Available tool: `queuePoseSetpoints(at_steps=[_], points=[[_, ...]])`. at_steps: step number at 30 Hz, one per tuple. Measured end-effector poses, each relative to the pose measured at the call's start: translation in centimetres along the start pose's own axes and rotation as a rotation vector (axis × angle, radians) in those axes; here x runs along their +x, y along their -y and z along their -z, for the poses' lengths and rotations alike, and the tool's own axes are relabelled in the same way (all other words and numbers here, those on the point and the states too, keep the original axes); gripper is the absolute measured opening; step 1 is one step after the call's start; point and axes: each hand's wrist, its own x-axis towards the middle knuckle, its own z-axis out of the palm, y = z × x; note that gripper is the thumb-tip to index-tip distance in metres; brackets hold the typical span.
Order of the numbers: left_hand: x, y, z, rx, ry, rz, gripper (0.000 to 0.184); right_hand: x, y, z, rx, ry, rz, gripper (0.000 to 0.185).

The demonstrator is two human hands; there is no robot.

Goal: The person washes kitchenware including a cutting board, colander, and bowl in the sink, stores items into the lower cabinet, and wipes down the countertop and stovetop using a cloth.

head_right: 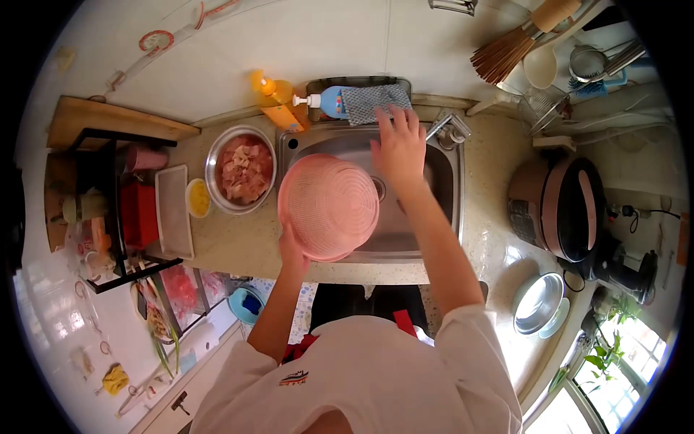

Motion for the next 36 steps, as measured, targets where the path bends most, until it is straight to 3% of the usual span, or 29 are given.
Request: queuePoseSetpoints(at_steps=[6, 10, 13, 15, 17, 19, 21, 24, 28, 30, 31, 33, 36], points=[[-2.9, -1.5, 1.9, -0.151, 0.297, -0.042, 0.070, 3.2, -2.3, -4.8, -0.066, 0.117, 0.004, 0.039], [-3.2, -2.0, 1.9, -0.217, 0.391, -0.002, 0.067, 3.5, -2.8, -5.1, 0.081, -0.194, 0.016, 0.027], [-3.5, -2.7, 1.1, -0.218, 0.348, 0.017, 0.066, 2.0, -1.6, -1.5, 0.215, -0.313, 0.063, 0.029], [-3.8, -3.2, 0.2, -0.220, 0.340, 0.009, 0.066, -1.6, 2.2, 2.6, 0.493, -0.205, -0.123, 0.033], [-3.3, -3.0, -0.2, -0.226, 0.324, 0.010, 0.065, -6.9, 4.1, 3.8, 0.633, 0.006, -0.167, 0.039], [-2.5, -2.1, -0.1, -0.236, 0.297, 0.017, 0.066, -11.6, 5.5, 3.5, 0.570, 0.057, 0.196, 0.043], [-2.5, -2.1, -0.2, -0.157, 0.221, 0.065, 0.068, -13.8, 8.7, 5.0, 0.565, 0.216, 0.239, 0.044], [-3.1, -2.0, 0.4, -0.041, 0.181, 0.101, 0.069, -13.4, 8.7, 3.0, 0.566, 0.152, 0.182, 0.041], [-3.7, -3.6, 0.7, 0.036, 0.056, 0.089, 0.068, -11.4, 5.4, -0.4, 0.591, 0.228, -0.098, 0.036], [-3.2, -4.5, 0.0, -0.156, 0.093, 0.016, 0.068, -13.4, 4.5, -0.4, 0.618, 0.277, -0.267, 0.036], [-2.9, -4.6, 0.0, -0.258, 0.103, -0.019, 0.069, -14.6, 5.0, 0.3, 0.610, 0.279, -0.199, 0.037], [0.4, -1.4, 2.4, -0.028, 0.027, 0.007, 0.069, -17.6, 6.6, 2.6, 0.597, 0.284, -0.065, 0.040], [-1.3, -1.7, 0.5, 0.268, -0.002, 0.036, 0.068, -17.0, 10.2, 4.8, 0.644, 0.249, -0.052, 0.038]])
